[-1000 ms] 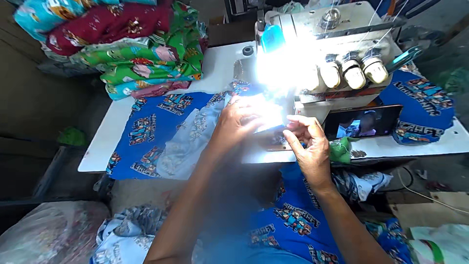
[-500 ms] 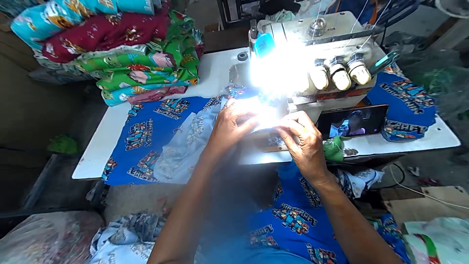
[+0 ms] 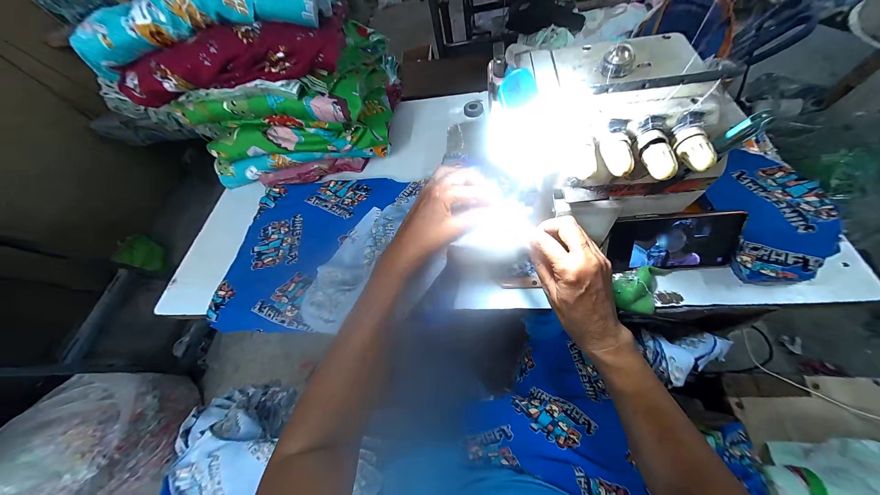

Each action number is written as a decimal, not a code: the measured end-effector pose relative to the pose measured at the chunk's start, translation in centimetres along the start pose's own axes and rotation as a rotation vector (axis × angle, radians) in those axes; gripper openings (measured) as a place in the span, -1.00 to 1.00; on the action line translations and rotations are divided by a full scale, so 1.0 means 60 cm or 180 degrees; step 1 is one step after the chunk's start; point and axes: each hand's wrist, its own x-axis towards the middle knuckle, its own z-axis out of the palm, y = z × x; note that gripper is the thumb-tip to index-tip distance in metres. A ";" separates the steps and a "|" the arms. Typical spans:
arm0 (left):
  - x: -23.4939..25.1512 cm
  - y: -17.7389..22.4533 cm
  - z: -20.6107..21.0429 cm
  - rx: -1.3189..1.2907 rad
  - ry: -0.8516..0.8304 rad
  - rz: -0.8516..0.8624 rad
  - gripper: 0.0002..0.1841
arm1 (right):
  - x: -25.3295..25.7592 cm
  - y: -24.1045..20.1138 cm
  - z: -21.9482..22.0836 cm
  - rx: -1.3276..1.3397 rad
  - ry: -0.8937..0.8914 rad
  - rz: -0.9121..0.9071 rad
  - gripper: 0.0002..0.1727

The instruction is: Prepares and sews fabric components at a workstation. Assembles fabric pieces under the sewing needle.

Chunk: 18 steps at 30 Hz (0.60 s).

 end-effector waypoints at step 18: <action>-0.063 0.034 0.011 -0.0941 0.1206 -0.2090 -0.73 | -0.057 -0.037 0.026 0.0847 -0.0525 0.0327 -0.47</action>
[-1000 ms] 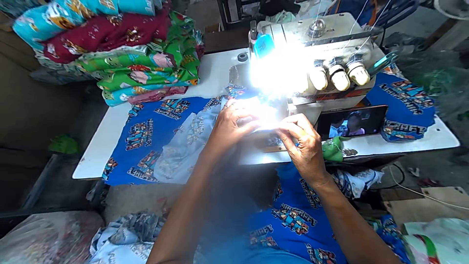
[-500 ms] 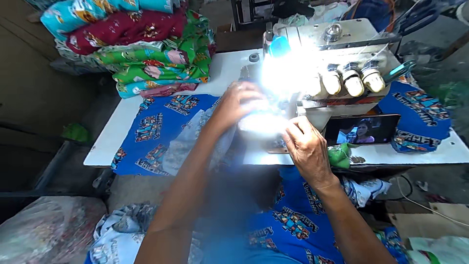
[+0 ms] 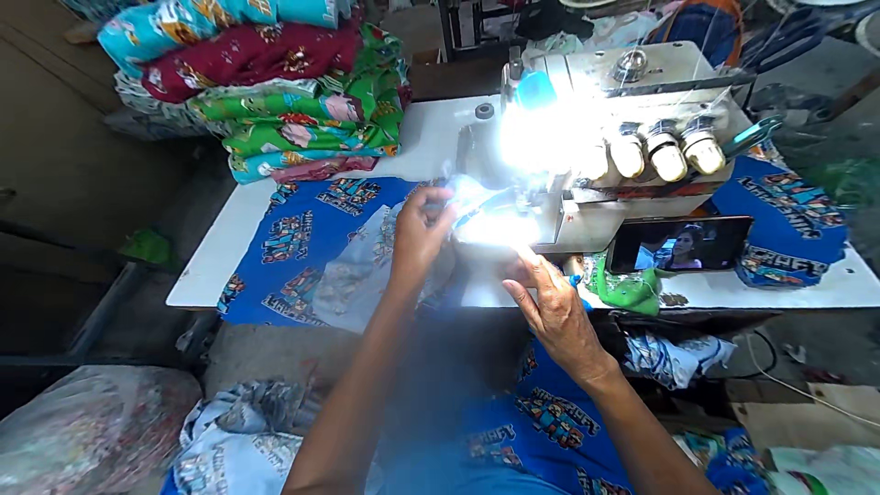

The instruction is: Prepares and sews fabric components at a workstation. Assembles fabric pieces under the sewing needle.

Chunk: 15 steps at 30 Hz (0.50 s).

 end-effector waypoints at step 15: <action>-0.177 -0.002 0.029 0.0242 -0.0530 0.0955 -0.73 | 0.021 0.031 -0.001 0.2294 0.1415 0.1547 -0.82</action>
